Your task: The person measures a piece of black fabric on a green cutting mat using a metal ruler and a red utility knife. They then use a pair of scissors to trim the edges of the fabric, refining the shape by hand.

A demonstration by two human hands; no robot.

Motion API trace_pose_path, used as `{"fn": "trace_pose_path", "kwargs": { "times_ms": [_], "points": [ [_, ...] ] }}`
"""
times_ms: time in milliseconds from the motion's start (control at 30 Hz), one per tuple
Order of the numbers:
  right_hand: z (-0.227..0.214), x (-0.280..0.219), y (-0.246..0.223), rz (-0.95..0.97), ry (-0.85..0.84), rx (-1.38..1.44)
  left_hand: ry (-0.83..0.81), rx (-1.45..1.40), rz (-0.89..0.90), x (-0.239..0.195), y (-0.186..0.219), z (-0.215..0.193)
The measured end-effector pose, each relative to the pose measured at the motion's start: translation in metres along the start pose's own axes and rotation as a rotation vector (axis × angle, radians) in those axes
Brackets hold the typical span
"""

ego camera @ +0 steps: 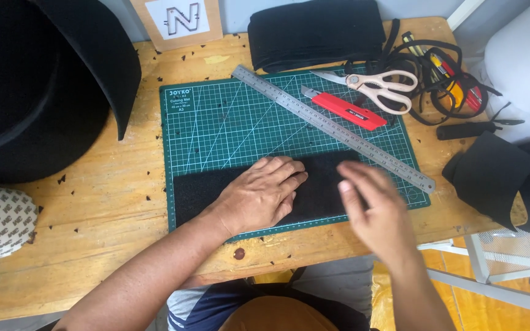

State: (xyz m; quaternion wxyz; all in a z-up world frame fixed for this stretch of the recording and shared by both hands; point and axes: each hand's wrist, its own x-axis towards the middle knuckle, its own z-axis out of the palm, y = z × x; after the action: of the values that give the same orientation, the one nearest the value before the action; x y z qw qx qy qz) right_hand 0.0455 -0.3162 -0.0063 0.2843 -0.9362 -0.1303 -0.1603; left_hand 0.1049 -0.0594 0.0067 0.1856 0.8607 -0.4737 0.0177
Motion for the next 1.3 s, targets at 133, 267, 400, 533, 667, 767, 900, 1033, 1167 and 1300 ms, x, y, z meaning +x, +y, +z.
{"fn": "trace_pose_path", "kwargs": {
  "times_ms": [133,267,400,533,667,767,900,1033,1167,1300],
  "points": [
    [-0.025,0.010,0.036,-0.048,0.088,-0.283,-0.016,0.000,0.002,0.000,0.003,-0.007],
    [-0.037,0.014,0.050,0.169,-0.052,-0.391,-0.014,0.000,-0.003,0.000,0.002,-0.004],
    [-0.050,0.039,0.032,0.597,-0.322,-0.188,0.101,0.009,0.014,-0.003,-0.007,0.027],
    [-0.055,0.049,0.035,0.669,-0.393,-0.154,0.097,-0.001,0.018,-0.003,-0.007,0.027],
    [-0.057,0.054,0.039,0.650,-0.443,-0.175,0.133,-0.009,0.034,-0.003,-0.008,0.027],
    [-0.060,0.060,0.030,0.731,-0.470,-0.197,0.114,0.000,0.029,-0.003,-0.008,0.027],
    [-0.059,0.062,0.020,0.766,-0.474,-0.133,0.112,0.019,0.034,-0.003,-0.009,0.029],
    [-0.053,0.049,0.031,0.522,-0.378,-0.101,0.093,0.020,0.028,-0.003,-0.009,0.030],
    [-0.057,0.047,0.021,0.584,-0.339,-0.118,0.091,0.013,0.033,-0.003,-0.010,0.030],
    [-0.065,0.040,0.011,0.576,-0.308,-0.206,0.109,0.005,0.037,-0.003,-0.009,0.030]
  ]
}}
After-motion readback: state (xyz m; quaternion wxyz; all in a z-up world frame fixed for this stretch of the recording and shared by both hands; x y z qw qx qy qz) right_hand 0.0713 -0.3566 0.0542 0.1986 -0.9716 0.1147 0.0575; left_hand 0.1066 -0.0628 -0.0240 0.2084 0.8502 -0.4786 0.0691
